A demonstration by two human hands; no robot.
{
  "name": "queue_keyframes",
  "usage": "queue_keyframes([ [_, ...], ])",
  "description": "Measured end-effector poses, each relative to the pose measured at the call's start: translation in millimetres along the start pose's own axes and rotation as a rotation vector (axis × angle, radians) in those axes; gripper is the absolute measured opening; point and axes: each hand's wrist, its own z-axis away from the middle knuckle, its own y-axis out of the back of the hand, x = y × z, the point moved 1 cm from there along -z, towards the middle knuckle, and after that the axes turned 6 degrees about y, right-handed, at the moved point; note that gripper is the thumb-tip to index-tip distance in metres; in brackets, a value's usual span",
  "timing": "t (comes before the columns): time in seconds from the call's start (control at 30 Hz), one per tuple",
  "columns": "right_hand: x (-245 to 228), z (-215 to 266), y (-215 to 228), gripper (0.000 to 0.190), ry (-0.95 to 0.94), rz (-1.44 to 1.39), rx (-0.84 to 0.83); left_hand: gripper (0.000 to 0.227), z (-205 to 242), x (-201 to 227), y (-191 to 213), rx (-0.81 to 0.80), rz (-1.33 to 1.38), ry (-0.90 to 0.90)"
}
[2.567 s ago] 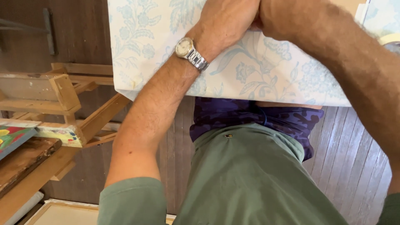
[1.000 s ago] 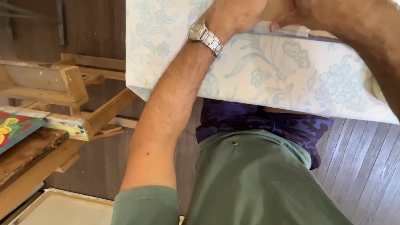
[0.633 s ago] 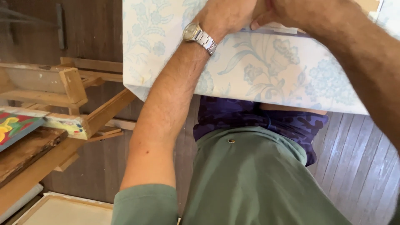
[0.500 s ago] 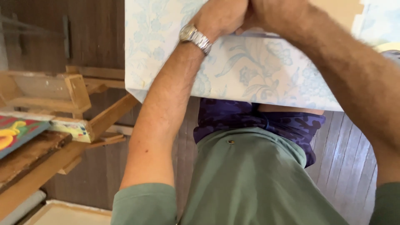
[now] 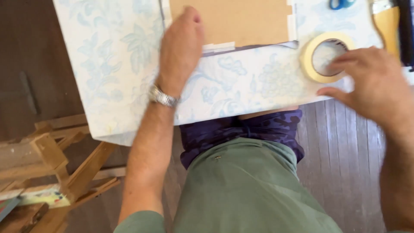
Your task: Securing a piece of paper to a cardboard backing by applying masking tape along the edges.
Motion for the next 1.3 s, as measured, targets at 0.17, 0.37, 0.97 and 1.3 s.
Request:
queue_keyframes([
  [0.17,-52,-9,12,0.024,0.044,-0.167,0.112,0.042,45,84,-43,-0.232,0.213,-0.246],
  [0.37,-84,5,5,0.026,0.018,-0.452,0.193,0.024,70,97,-72,-0.112,0.178,-0.538],
  [0.97,-124,-13,7,0.014,-0.213,-0.161,0.164,0.022,112,101,-55,0.299,-0.262,-0.605],
  [1.3,-127,1,6,0.004,-0.275,-0.081,0.191,0.018,118,104,-66,0.013,0.043,-0.508],
])
